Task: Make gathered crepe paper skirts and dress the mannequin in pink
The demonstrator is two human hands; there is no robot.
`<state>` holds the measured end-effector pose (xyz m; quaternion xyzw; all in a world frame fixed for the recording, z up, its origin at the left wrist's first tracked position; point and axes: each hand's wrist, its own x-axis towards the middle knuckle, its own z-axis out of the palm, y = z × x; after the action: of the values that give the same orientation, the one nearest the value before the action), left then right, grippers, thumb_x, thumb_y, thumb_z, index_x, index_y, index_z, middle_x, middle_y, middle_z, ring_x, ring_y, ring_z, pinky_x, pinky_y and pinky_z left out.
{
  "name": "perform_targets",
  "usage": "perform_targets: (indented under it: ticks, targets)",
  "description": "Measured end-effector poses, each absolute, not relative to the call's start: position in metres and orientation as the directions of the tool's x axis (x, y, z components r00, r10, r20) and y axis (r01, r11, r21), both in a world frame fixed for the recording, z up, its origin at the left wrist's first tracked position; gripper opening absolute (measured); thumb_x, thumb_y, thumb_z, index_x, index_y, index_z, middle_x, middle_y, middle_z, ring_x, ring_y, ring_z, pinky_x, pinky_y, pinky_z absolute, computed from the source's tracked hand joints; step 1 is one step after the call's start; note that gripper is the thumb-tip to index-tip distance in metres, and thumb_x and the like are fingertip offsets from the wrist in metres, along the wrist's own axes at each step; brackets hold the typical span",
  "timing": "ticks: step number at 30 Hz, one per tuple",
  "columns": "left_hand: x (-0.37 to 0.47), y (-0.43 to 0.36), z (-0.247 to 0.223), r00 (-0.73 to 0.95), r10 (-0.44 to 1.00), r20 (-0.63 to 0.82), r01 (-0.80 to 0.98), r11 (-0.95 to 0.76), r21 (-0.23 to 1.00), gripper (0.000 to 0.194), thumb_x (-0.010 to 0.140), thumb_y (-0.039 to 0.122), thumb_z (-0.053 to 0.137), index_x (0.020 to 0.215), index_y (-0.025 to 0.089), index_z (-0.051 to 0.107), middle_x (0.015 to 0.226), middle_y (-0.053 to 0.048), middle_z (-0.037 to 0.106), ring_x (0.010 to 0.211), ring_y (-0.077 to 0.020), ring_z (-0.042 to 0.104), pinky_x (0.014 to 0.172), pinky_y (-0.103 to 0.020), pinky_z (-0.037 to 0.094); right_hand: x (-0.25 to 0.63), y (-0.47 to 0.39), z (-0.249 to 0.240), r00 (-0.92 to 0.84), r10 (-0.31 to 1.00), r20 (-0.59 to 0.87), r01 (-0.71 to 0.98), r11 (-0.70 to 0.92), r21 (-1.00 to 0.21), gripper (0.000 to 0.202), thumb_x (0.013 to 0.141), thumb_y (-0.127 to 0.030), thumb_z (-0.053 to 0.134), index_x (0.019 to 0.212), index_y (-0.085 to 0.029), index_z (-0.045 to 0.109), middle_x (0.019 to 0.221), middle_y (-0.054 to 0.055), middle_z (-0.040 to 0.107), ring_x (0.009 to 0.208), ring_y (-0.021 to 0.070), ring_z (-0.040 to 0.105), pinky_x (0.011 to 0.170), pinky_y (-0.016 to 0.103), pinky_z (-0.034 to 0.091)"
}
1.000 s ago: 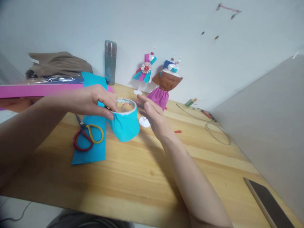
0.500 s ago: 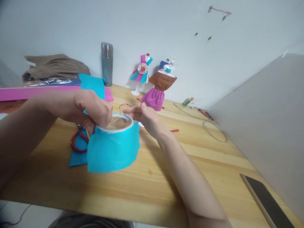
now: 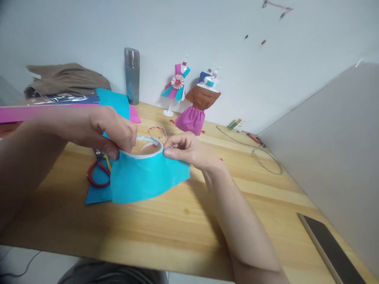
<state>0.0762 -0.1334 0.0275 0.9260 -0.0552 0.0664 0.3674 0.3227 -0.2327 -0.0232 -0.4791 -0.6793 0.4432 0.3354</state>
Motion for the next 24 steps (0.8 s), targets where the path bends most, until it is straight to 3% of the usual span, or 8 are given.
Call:
perform_targets:
  ticks: [6,15,24]
  targets:
    - [0.078,-0.127,0.027,0.99,0.07,0.124,-0.033,-0.735,0.677,0.007,0.075,0.026,0.071,0.071,0.02,0.074,0.07,-0.002,0.068,0.068,-0.0131,0.059,0.064,-0.022,0.043,0.315,-0.24,-0.008,-0.207,0.967,0.147,0.399,0.221,-0.89,0.039,0.067,-0.056,0.075,0.058,-0.021,0.06,0.049,-0.004,0.051,0.042,0.0086,0.044,0.039,0.022,0.034]
    - [0.077,-0.118,0.021,0.981,0.143,0.132,0.022,-0.756,0.654,0.01,0.071,0.031,0.076,0.073,0.021,0.074,0.071,-0.001,0.068,0.069,-0.0138,0.058,0.065,-0.022,0.04,0.309,-0.249,-0.003,-0.168,0.961,0.221,0.507,0.277,-0.816,0.038,0.073,-0.055,0.072,0.06,-0.021,0.06,0.05,-0.003,0.049,0.044,0.0095,0.044,0.039,0.024,0.034]
    - [0.078,-0.112,0.018,0.986,0.13,0.104,0.069,-0.887,0.456,0.029,0.083,0.041,0.061,0.081,0.014,0.073,0.073,-0.001,0.067,0.07,-0.0104,0.054,0.065,-0.02,0.036,0.302,-0.257,0.003,-0.08,0.976,0.2,0.514,0.213,-0.831,0.043,0.07,-0.055,0.075,0.058,-0.017,0.058,0.053,-0.003,0.046,0.049,0.0071,0.039,0.042,0.022,0.03]
